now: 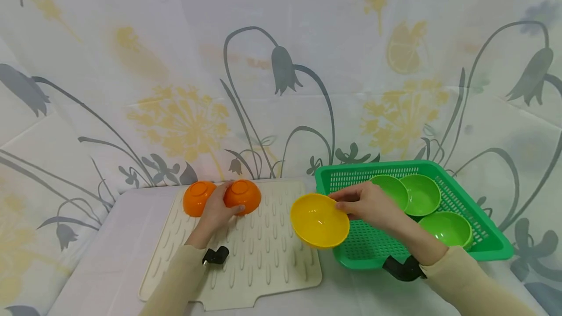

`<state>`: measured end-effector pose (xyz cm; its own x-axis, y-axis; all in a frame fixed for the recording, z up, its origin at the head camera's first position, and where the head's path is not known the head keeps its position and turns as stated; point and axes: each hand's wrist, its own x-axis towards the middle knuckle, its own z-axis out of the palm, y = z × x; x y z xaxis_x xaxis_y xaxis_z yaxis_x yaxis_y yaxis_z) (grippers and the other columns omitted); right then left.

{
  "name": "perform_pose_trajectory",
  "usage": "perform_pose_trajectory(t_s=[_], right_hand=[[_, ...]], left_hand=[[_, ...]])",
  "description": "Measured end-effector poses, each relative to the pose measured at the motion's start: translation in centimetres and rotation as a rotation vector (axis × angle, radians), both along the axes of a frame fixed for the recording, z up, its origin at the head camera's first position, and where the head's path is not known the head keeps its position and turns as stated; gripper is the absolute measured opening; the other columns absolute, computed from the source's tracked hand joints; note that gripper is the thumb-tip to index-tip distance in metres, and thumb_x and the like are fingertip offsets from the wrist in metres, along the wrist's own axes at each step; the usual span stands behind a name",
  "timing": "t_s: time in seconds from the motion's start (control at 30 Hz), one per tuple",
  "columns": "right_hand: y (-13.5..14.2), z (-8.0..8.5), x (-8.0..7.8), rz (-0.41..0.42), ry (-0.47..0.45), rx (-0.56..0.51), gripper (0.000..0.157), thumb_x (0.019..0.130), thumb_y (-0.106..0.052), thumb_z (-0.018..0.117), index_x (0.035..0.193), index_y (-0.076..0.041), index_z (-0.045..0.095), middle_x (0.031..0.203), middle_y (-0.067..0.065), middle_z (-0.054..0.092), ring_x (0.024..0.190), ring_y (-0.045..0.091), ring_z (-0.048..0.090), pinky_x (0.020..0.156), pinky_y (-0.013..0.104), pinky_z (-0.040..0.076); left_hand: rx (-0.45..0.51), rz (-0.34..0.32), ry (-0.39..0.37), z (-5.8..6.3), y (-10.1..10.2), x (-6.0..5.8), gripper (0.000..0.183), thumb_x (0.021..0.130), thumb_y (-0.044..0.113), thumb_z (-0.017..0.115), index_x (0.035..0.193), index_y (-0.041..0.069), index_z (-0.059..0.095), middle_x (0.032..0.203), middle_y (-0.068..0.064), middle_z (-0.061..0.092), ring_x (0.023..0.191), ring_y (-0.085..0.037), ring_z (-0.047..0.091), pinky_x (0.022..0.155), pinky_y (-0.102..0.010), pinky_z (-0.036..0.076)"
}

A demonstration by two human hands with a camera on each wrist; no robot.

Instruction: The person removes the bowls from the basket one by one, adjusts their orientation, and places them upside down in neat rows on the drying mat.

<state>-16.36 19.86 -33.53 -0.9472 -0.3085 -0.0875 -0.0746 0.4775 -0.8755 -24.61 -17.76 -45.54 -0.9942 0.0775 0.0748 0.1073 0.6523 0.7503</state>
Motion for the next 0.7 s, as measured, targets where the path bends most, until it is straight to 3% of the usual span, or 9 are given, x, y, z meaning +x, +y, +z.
perform_pose_trajectory(t_s=[0.2, 0.47, 0.7], right_hand=[[-2.1, -1.0, 0.1, -0.005, -0.018, -0.020, 0.024, 0.093, -0.012, 0.070, 0.115, -0.003, 0.073, 0.105, 0.008, 0.073, 0.088, 0.021, 0.071, 0.075, 0.037, 0.060], [-3.7, -2.3, 0.3, -0.014, -0.040, -0.072, 0.024, 0.094, -0.009, 0.069, 0.116, -0.001, 0.072, 0.105, 0.008, 0.071, 0.089, 0.021, 0.069, 0.073, 0.035, 0.061], [-5.0, -3.2, 0.7, -0.067, -0.053, -0.108, 0.021, 0.093, -0.005, 0.067, 0.114, 0.000, 0.072, 0.103, 0.009, 0.071, 0.086, 0.021, 0.068, 0.073, 0.037, 0.061]], left_hand=[[0.017, -0.033, 0.069, 0.7, -0.3, 1.1, 0.074, 0.084, 0.017, 0.080, 0.147, 0.006, 0.043, 0.152, -0.017, 0.041, 0.138, -0.039, 0.038, 0.112, -0.059, 0.030], [0.096, -0.127, 0.134, 2.1, 0.6, 4.1, 0.075, 0.084, 0.015, 0.081, 0.148, 0.006, 0.044, 0.152, -0.015, 0.042, 0.139, -0.038, 0.038, 0.108, -0.058, 0.038], [0.205, -0.240, 0.080, 3.2, 2.2, 7.0, 0.072, 0.084, 0.013, 0.081, 0.147, 0.008, 0.046, 0.150, -0.012, 0.046, 0.135, -0.038, 0.044, 0.108, -0.057, 0.037]])
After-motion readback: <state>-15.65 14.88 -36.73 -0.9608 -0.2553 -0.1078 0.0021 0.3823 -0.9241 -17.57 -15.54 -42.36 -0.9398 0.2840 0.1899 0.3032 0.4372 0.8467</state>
